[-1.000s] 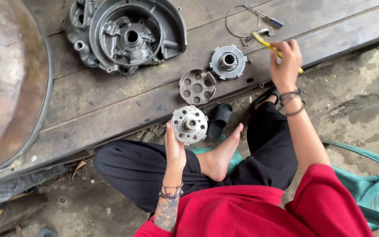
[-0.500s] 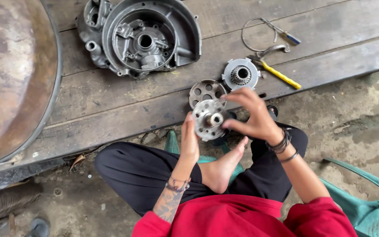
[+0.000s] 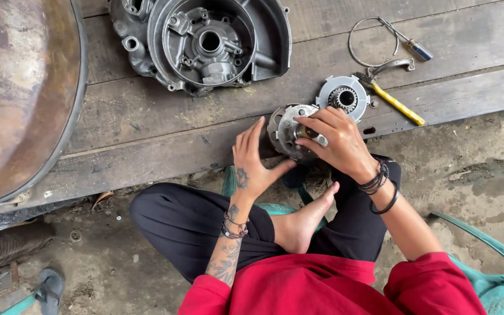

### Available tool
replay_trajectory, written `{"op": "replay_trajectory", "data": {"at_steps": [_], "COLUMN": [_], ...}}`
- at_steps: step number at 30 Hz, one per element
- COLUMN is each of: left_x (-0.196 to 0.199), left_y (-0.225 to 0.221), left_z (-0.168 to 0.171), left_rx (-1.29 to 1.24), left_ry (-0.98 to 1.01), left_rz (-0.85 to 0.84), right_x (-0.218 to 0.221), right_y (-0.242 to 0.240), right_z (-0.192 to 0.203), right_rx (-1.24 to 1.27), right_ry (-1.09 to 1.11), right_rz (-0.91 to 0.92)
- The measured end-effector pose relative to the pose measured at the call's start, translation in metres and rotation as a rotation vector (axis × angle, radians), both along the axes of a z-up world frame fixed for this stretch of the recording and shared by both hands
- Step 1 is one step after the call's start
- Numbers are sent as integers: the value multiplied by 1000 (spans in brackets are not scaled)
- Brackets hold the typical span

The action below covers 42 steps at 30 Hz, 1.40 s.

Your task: Cleaning a motorcycle clutch basket with a brush and then assembling the clutch plates and hub.

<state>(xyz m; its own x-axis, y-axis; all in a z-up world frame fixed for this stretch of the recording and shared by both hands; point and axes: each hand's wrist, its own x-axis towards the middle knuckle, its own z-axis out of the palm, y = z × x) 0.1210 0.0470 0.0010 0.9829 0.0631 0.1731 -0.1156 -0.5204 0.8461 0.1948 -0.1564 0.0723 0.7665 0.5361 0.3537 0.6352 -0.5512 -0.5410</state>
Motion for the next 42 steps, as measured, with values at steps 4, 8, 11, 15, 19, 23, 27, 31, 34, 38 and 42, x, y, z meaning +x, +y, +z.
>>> {"op": "replay_trajectory", "data": {"at_steps": [4, 8, 11, 15, 19, 23, 27, 31, 34, 38, 42], "left_x": [-6, -9, -11, -12, -18, -17, -16, -17, -18, -16, -17], "left_y": [-14, -27, -34, -39, -41, -42, -43, -43, -44, -45, -44], "left_z": [-22, -22, -31, -40, -45, -36, -38, -42, -39, -39, -34], "left_rx": [153, 171, 150, 159, 191, 236, 233, 244, 247, 235, 232], "left_ry": [-11, -13, -59, -86, -96, -98, -132, -127, -112, -131, -100], "left_rz": [-43, 41, 139, 190, 221, 245, 257, 260, 264, 280, 278], "right_x": [3, 1, 2, 3, 5, 7, 7, 5, 5, 9, 7], "right_y": [12, 13, 13, 12, 15, 19, 19, 21, 22, 22, 23], "right_z": [-5, -14, -20, -28, -31, -33, -32, -30, -26, -20, -18], "right_rx": [-47, -62, -70, -93, -135, -155, -174, -219, -250, -281, -334], "right_ry": [11, 28, 25, 27, 1, -26, -43, -48, -58, -45, -33], "right_rz": [10, 2, -4, -9, -18, -20, -26, -22, -18, 7, 5]}}
